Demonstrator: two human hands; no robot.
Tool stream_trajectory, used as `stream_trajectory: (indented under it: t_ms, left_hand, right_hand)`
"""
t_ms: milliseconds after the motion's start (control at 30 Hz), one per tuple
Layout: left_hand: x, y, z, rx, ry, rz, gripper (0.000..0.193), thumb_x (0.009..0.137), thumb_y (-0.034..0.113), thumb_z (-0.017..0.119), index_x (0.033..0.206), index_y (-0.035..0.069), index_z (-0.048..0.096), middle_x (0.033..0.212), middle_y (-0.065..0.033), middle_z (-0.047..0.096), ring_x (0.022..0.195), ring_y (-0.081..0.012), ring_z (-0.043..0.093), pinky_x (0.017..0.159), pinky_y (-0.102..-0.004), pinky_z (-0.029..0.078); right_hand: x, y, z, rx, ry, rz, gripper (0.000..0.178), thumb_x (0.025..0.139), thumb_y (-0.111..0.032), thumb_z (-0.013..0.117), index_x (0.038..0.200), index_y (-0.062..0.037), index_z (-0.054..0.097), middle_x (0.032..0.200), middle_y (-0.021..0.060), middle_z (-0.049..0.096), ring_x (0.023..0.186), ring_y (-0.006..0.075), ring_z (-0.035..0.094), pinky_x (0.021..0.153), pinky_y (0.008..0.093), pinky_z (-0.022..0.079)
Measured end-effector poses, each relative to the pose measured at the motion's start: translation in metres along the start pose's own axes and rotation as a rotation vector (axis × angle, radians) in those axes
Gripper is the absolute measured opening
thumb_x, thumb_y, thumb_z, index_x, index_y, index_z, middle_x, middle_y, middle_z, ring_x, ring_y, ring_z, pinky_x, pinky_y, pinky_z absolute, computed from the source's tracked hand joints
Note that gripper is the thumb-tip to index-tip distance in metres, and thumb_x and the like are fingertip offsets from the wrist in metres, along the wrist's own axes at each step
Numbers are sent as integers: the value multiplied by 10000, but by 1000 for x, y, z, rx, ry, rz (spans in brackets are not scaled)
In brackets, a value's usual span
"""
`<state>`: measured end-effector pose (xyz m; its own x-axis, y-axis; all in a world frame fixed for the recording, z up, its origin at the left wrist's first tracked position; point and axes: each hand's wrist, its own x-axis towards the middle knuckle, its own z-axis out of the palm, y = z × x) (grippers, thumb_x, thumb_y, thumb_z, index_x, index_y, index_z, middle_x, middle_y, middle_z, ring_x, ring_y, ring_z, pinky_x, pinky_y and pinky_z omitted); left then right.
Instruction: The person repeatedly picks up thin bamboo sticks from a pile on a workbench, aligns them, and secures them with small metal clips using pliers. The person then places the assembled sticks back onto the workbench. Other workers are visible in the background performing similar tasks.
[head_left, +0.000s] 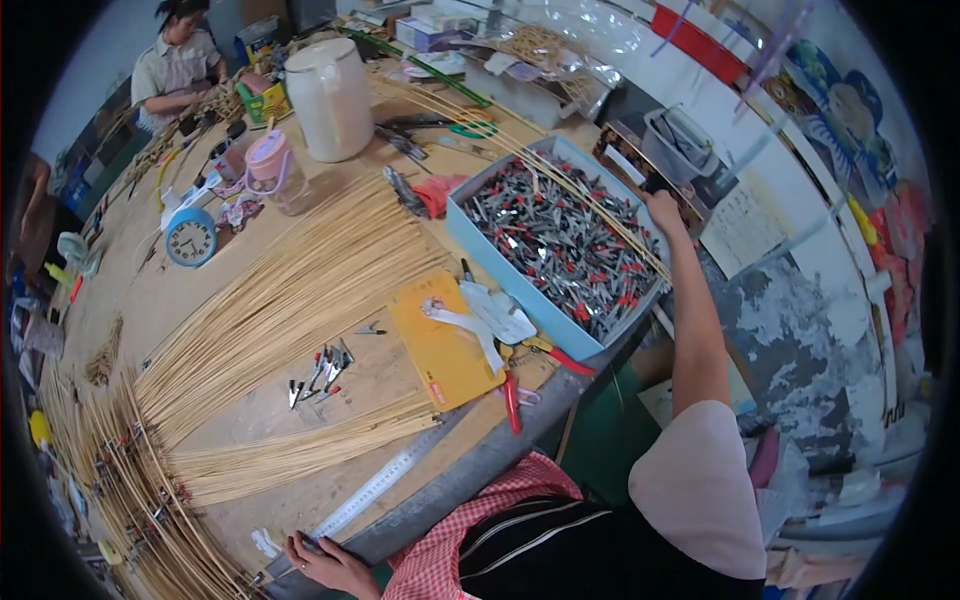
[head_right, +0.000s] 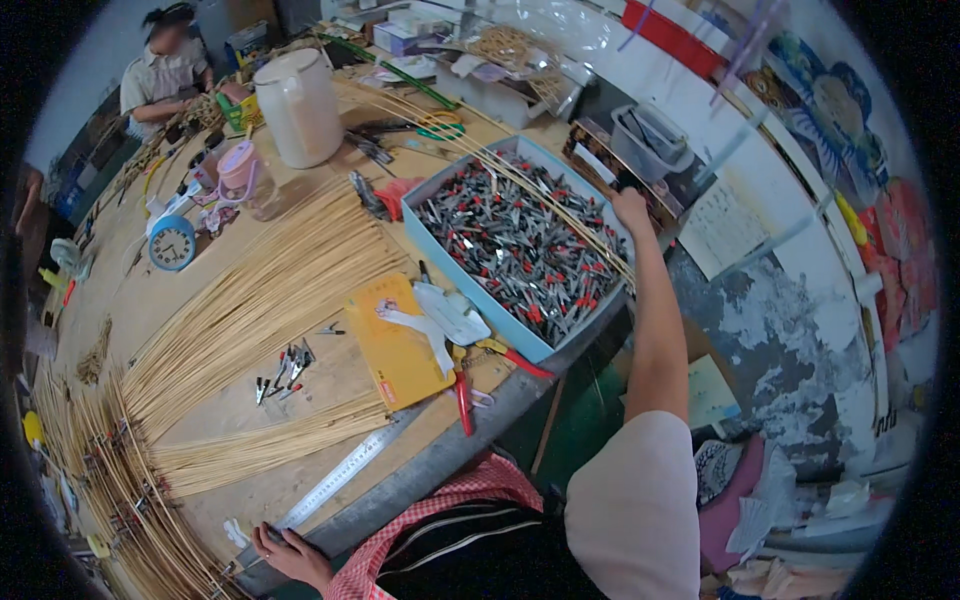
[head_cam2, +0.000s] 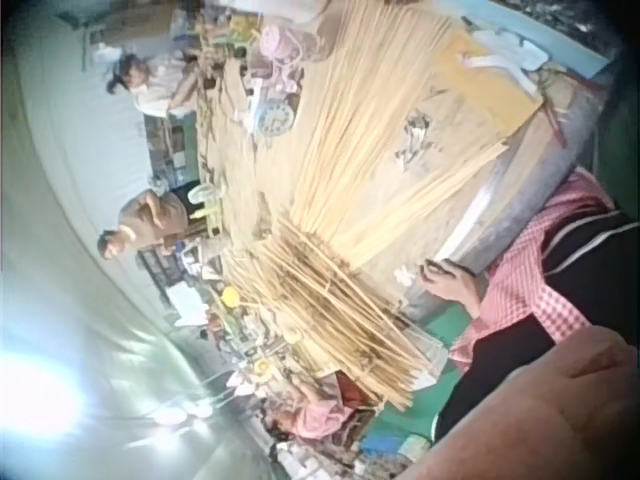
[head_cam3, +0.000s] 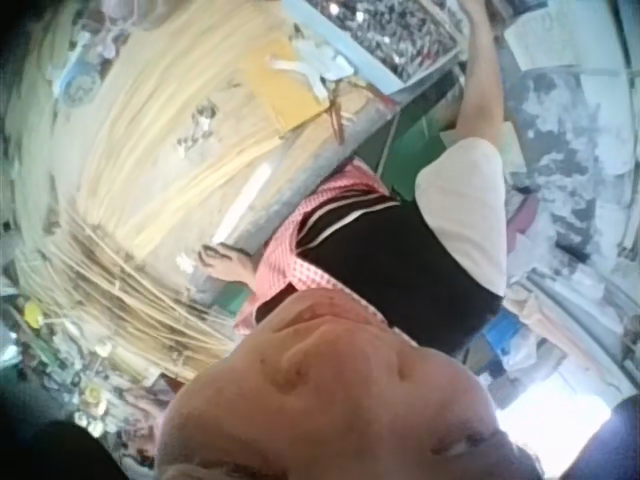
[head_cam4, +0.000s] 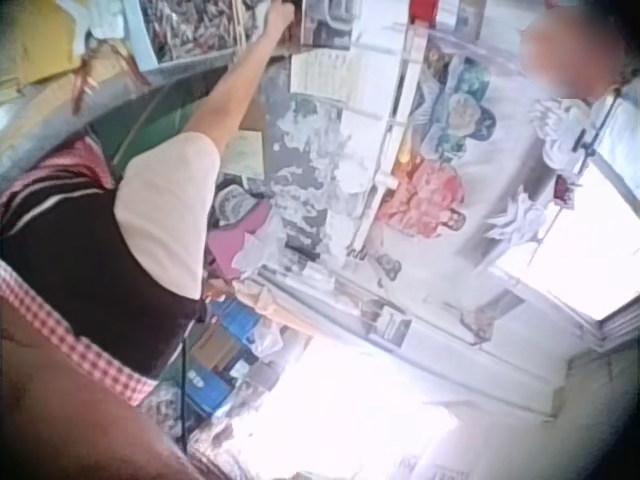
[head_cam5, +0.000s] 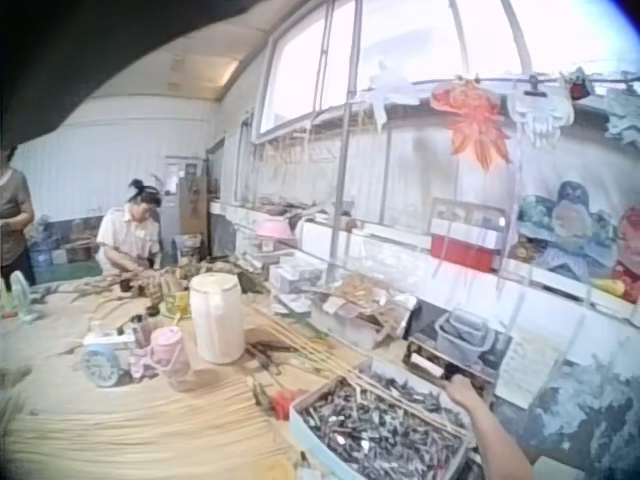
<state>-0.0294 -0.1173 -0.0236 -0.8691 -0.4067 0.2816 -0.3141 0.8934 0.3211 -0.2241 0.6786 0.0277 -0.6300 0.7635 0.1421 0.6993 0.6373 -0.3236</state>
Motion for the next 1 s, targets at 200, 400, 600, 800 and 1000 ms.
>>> stream_trajectory:
  t_ms: [200,400,600,800,1000]
  left_hand:
    - [2,-6,4,-32,19,37,440,983,317,441,1231,-42,500,1345,-240,440,1265,-389,412,1023,-454,333]
    - [0,-4,2,-41,28,21,412,978,294,452,1234,-25,503,1369,-229,427,1266,-382,414,1018,-446,340]
    - [-1,-7,5,-38,33,6,411,971,298,466,1234,-15,510,1378,-211,422,1270,-368,413,1017,-441,343]
    - [0,-13,9,-22,62,61,436,970,321,474,1237,-22,513,1366,-211,431,1266,-368,416,1014,-441,347]
    - [-3,-22,12,-6,56,73,453,971,333,463,1244,-25,512,1332,-228,447,1231,-379,440,1000,-447,357]
  right_hand:
    - [-1,-3,1,31,-79,16,545,878,-451,562,970,82,629,1035,322,620,1040,437,589,884,465,452]
    - [-7,-13,-2,64,-78,45,541,882,-449,564,953,84,626,1022,309,633,1027,419,603,868,457,457]
    - [5,-4,5,28,-138,-22,511,929,-403,514,1035,89,598,1099,326,602,1096,470,550,939,497,436]
    - [12,9,11,26,-28,-62,528,898,-431,529,955,81,648,998,313,633,1007,439,610,865,483,468]
    - [-1,-13,8,104,-65,-1,503,876,-380,515,1100,56,626,1120,307,606,1080,450,581,943,484,458]
